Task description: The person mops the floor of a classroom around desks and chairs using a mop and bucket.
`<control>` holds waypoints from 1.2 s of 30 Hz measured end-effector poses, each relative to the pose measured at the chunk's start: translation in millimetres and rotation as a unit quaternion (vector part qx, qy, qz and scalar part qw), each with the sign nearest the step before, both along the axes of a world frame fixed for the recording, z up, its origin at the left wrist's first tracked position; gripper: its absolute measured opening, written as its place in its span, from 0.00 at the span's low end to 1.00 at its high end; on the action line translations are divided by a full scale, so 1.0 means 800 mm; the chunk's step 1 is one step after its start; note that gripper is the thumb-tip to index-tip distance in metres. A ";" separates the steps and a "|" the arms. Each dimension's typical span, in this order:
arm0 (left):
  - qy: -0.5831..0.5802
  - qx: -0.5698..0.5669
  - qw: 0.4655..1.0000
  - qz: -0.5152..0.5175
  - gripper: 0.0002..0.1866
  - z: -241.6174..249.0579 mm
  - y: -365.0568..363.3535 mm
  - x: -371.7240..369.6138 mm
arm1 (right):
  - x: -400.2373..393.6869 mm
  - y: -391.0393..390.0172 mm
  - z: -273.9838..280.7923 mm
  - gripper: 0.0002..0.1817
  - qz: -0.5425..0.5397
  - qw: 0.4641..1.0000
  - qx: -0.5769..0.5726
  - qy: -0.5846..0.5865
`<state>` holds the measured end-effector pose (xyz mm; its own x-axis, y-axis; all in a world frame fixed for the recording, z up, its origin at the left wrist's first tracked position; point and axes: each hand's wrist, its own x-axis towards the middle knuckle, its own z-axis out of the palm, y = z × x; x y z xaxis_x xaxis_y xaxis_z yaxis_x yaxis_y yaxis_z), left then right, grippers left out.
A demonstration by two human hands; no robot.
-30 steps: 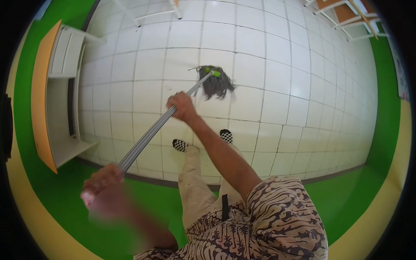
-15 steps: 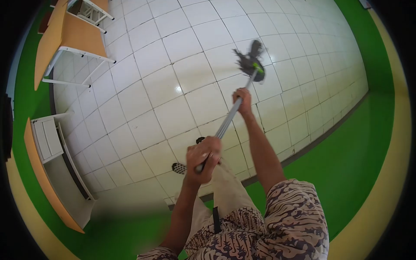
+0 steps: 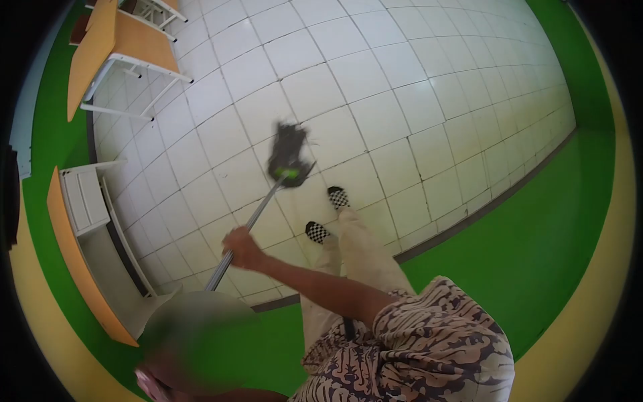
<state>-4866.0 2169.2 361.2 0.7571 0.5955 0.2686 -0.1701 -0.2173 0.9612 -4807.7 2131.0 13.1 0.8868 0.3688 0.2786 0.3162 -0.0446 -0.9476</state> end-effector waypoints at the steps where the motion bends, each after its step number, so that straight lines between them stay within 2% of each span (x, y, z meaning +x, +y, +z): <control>1: 0.001 0.004 1.000 0.003 0.20 0.002 0.001 -0.013 | -0.028 0.035 0.002 0.10 0.075 0.997 0.001 -0.003; 2: 0.020 0.052 0.998 0.032 0.20 0.002 0.000 -0.026 | -0.050 0.068 0.000 0.10 0.136 0.989 0.060 0.017; 3: 0.049 0.104 0.991 0.064 0.21 0.000 -0.027 -0.011 | -0.048 0.077 -0.009 0.10 0.199 0.979 0.040 0.012; 4: 0.049 0.102 0.991 0.073 0.21 -0.013 -0.016 -0.026 | -0.065 0.110 -0.019 0.11 0.261 0.965 0.011 -0.002; 7: 0.056 0.194 0.962 0.186 0.18 -0.086 -0.015 -0.046 | -0.077 0.153 -0.050 0.11 0.329 0.944 0.036 -0.016; 8: 0.062 0.199 0.959 0.191 0.18 -0.093 -0.018 -0.053 | -0.078 0.148 -0.052 0.11 0.334 0.941 0.042 -0.012; 10: 0.057 0.249 0.957 0.140 0.18 -0.098 -0.028 -0.066 | -0.070 0.130 -0.058 0.13 0.417 0.909 -0.003 0.024; 11: 0.063 0.251 0.955 0.145 0.18 -0.083 -0.037 -0.065 | -0.068 0.106 -0.050 0.13 0.423 0.906 0.002 0.028; 13: -0.020 0.114 0.991 0.068 0.16 -0.026 -0.067 -0.054 | -0.057 0.016 -0.010 0.13 0.305 0.952 0.028 -0.009; 14: -0.054 0.050 0.997 0.028 0.21 -0.010 -0.092 -0.049 | -0.046 -0.037 0.005 0.12 0.286 0.958 0.003 0.006; 15: -0.044 0.055 0.997 0.040 0.21 -0.008 -0.109 -0.045 | -0.041 -0.096 0.013 0.12 0.269 0.963 -0.022 0.025; 17: -0.016 -0.040 0.984 -0.174 0.14 -0.020 -0.135 -0.026 | -0.038 -0.228 -0.016 0.11 0.180 0.980 -0.076 0.020; 18: 0.037 -0.059 0.987 -0.141 0.14 -0.047 -0.158 -0.027 | -0.031 -0.299 -0.033 0.12 0.162 0.981 -0.098 0.046; 19: 0.105 -0.421 0.887 -0.159 0.14 -0.084 -0.153 -0.098 | -0.025 -0.366 -0.061 0.13 0.102 0.989 -0.100 0.028; 20: 0.015 -0.242 0.960 -0.139 0.10 -0.117 -0.227 -0.020 | -0.017 -0.440 -0.089 0.13 0.089 0.982 -0.161 0.040; 21: 0.229 -0.135 0.954 -0.138 0.07 -0.165 -0.248 -0.029 | -0.006 -0.497 -0.121 0.14 0.025 0.995 -0.098 -0.018; 22: 0.125 0.014 0.981 -0.149 0.11 -0.163 -0.287 0.051 | -0.005 -0.581 -0.192 0.17 0.022 0.987 -0.143 0.069; 23: 0.231 -0.263 0.917 -0.190 0.08 -0.246 -0.335 0.018 | 0.012 -0.652 -0.215 0.16 0.009 0.971 -0.238 0.004; 24: 0.194 -0.351 0.883 -0.244 0.08 -0.292 -0.366 0.043 | 0.038 -0.711 -0.211 0.15 0.040 0.934 -0.353 -0.017; 25: 0.126 -0.371 0.890 -0.234 0.06 -0.340 -0.411 0.053 | 0.046 -0.774 -0.239 0.15 -0.011 0.933 -0.357 -0.056; 26: 0.090 -0.333 0.898 -0.273 0.08 -0.367 -0.439 0.057 | 0.061 -0.833 -0.250 0.14 0.060 0.885 -0.459 -0.053; 27: 0.059 -0.305 0.917 -0.251 0.12 -0.383 -0.467 0.051 | 0.070 -0.867 -0.252 0.12 0.080 0.841 -0.530 -0.078; 28: 0.083 -0.343 0.883 -0.310 0.12 -0.365 -0.455 0.055 | 0.077 -0.874 -0.238 0.12 0.112 0.809 -0.576 -0.042; 29: 0.030 -0.298 0.901 -0.313 0.08 -0.371 -0.451 0.048 | 0.081 -0.855 -0.218 0.13 0.102 0.790 -0.601 -0.059; 30: 0.047 -0.298 0.905 -0.301 0.07 -0.370 -0.432 0.042 | 0.071 -0.840 -0.244 0.12 -0.003 0.941 -0.281 0.190; 31: 0.066 -0.302 0.906 -0.288 0.06 -0.357 -0.424 0.033 | 0.069 -0.835 -0.265 0.10 -0.101 0.897 0.082 0.422; 32: 0.069 -0.303 0.913 -0.264 0.07 -0.340 -0.390 0.025 | 0.067 -0.773 -0.244 0.08 -0.051 0.976 -0.076 0.200; 33: 0.068 -0.302 0.919 -0.245 0.07 -0.324 -0.341 0.011 | 0.051 -0.687 -0.221 0.07 -0.002 0.975 -0.215 -0.051; 34: 0.100 -0.205 0.960 -0.164 0.07 -0.301 -0.296 -0.014 | 0.033 -0.631 -0.242 0.04 -0.008 0.968 -0.230 -0.102; 35: 0.076 -0.084 0.989 -0.099 0.06 -0.266 -0.233 -0.049 | -0.002 -0.531 -0.200 0.05 -0.013 0.948 -0.303 -0.094; 36: 0.139 -0.190 0.970 -0.052 0.08 -0.217 -0.173 -0.092 | -0.034 -0.442 -0.177 0.05 0.030 0.968 -0.237 -0.074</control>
<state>-4939.8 2030.5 187.8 0.8298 0.5286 -0.1791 0.1055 0.1664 0.9804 -4835.0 1777.1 -128.6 0.8229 0.5360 0.1886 0.4631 -0.4404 -0.7691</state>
